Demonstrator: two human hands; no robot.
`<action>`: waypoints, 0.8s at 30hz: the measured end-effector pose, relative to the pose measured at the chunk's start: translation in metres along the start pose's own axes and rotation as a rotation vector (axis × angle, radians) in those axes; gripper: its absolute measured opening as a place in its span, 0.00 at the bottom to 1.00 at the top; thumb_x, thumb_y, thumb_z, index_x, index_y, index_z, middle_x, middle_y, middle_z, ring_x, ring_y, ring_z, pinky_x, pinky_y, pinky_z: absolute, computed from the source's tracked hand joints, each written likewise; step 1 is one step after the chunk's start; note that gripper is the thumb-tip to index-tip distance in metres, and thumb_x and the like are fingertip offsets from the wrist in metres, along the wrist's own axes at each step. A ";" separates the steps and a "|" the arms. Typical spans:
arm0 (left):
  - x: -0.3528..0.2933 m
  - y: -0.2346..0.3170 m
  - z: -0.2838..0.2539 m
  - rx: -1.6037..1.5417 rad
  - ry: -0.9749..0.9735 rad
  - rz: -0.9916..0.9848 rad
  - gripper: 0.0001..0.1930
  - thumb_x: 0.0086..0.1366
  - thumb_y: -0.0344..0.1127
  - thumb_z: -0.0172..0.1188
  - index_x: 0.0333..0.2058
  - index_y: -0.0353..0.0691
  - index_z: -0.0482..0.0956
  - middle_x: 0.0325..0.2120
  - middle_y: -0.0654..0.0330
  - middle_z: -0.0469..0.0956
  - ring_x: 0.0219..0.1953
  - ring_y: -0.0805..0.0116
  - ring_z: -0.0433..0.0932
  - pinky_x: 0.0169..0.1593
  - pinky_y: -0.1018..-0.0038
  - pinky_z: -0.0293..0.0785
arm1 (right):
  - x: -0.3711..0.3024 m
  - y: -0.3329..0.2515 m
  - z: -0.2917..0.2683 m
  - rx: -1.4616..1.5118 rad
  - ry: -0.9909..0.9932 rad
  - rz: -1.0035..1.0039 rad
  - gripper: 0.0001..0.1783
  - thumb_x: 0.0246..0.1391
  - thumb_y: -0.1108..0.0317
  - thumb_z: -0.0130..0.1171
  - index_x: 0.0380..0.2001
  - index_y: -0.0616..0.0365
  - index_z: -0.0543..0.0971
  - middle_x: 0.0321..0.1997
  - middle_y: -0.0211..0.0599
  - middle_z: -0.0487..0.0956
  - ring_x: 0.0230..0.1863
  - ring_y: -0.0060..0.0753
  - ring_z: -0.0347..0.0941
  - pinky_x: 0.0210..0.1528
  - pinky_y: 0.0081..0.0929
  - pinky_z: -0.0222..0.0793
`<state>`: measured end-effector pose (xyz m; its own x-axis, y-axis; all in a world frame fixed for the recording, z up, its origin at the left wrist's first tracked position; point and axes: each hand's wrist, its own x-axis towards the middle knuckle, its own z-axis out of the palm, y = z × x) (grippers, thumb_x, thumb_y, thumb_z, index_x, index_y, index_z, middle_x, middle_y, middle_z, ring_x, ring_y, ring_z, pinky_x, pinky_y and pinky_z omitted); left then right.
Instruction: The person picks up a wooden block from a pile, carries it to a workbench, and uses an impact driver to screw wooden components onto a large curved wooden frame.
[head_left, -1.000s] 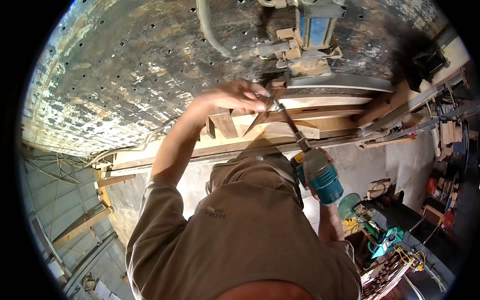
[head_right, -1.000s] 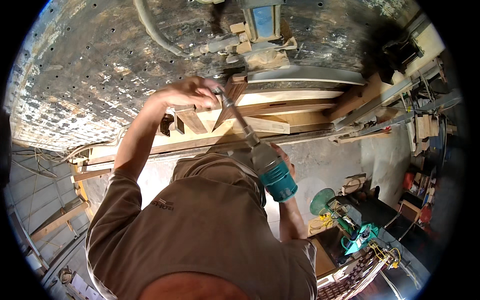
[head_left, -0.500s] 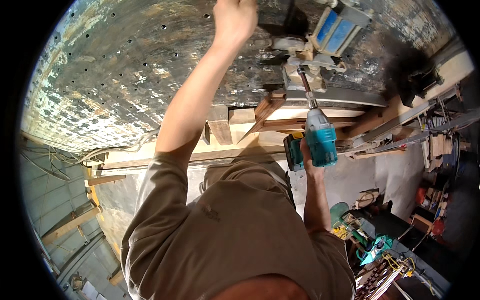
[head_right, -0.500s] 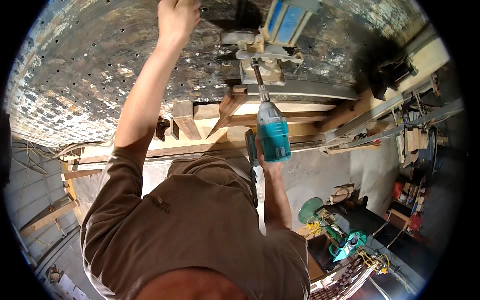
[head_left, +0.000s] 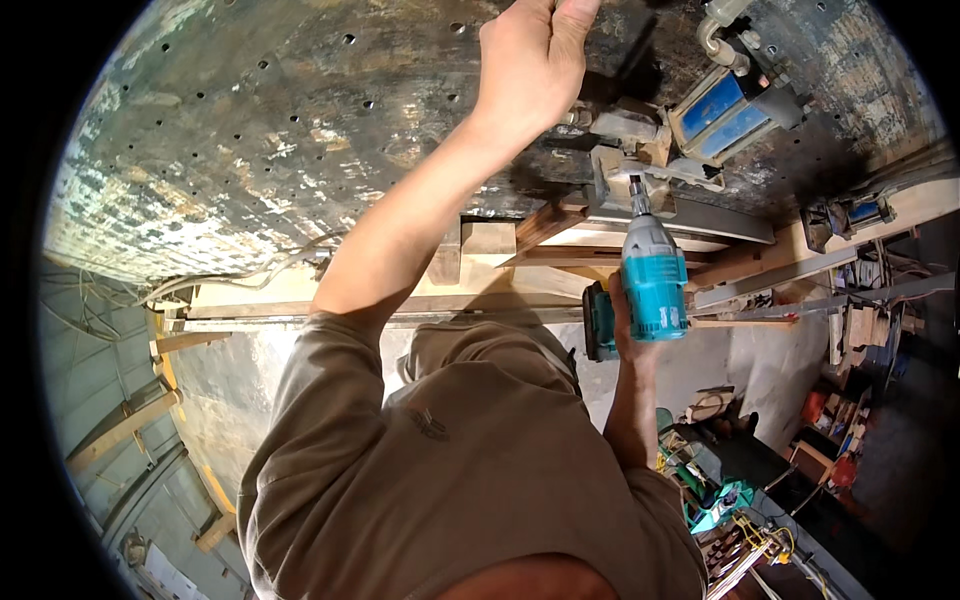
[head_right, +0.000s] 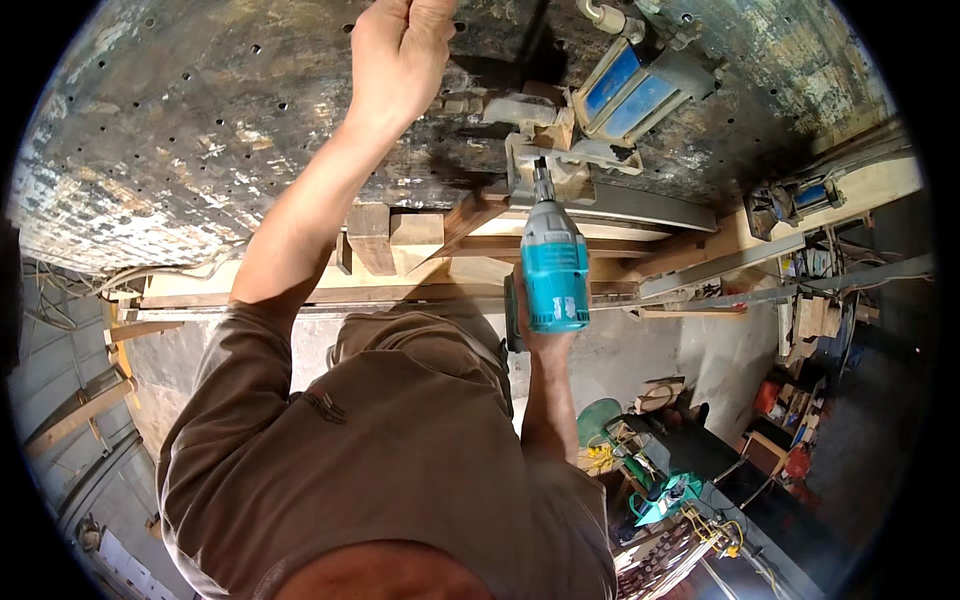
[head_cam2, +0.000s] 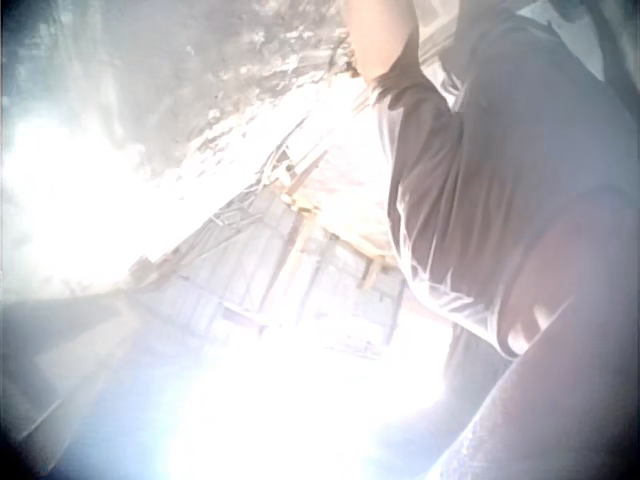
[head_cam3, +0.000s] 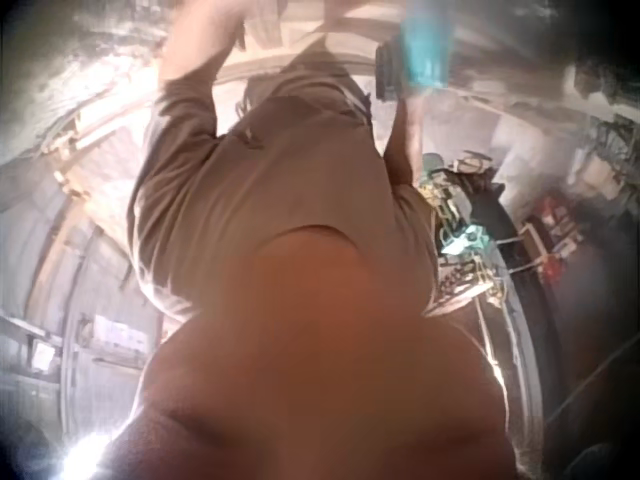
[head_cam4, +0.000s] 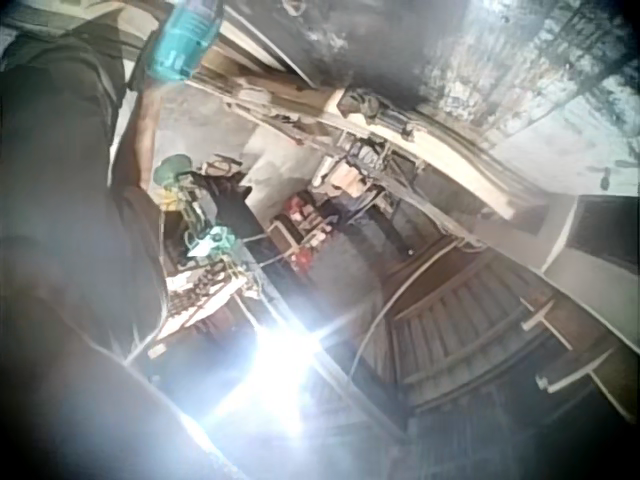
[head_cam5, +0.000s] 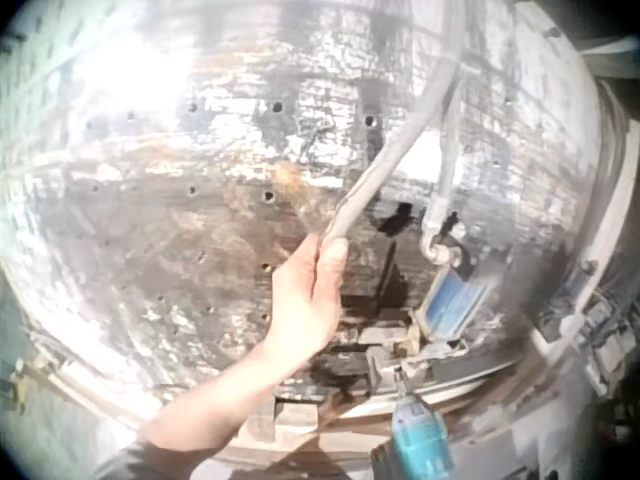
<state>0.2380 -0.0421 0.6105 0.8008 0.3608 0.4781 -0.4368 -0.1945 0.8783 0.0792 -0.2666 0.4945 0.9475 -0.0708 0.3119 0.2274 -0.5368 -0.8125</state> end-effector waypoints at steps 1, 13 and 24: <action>0.002 0.000 -0.001 0.004 -0.005 -0.010 0.18 0.68 0.43 0.49 0.27 0.33 0.70 0.13 0.57 0.66 0.19 0.72 0.64 0.24 0.70 0.63 | -0.002 0.007 -0.006 -0.033 -0.103 0.003 0.09 0.47 0.73 0.64 0.33 0.58 0.76 0.31 0.37 0.77 0.31 0.35 0.71 0.36 0.30 0.68; 0.004 0.006 0.004 0.054 0.028 0.024 0.17 0.68 0.42 0.50 0.27 0.34 0.69 0.14 0.61 0.64 0.20 0.76 0.61 0.23 0.74 0.62 | 0.010 0.020 0.000 -0.089 -0.192 -0.001 0.12 0.49 0.71 0.63 0.38 0.58 0.75 0.31 0.34 0.76 0.29 0.31 0.71 0.32 0.28 0.68; -0.002 -0.008 0.013 -0.241 -0.046 -0.138 0.17 0.68 0.47 0.51 0.26 0.41 0.65 0.14 0.70 0.60 0.15 0.82 0.56 0.17 0.81 0.49 | 0.001 0.013 -0.025 0.227 -0.097 0.129 0.41 0.43 0.74 0.65 0.62 0.60 0.60 0.50 0.39 0.76 0.48 0.23 0.73 0.51 0.21 0.68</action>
<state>0.2456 -0.0532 0.6023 0.8749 0.3261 0.3581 -0.4026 0.0785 0.9120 0.0769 -0.2948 0.4969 0.9865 -0.0393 0.1593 0.1380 -0.3257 -0.9354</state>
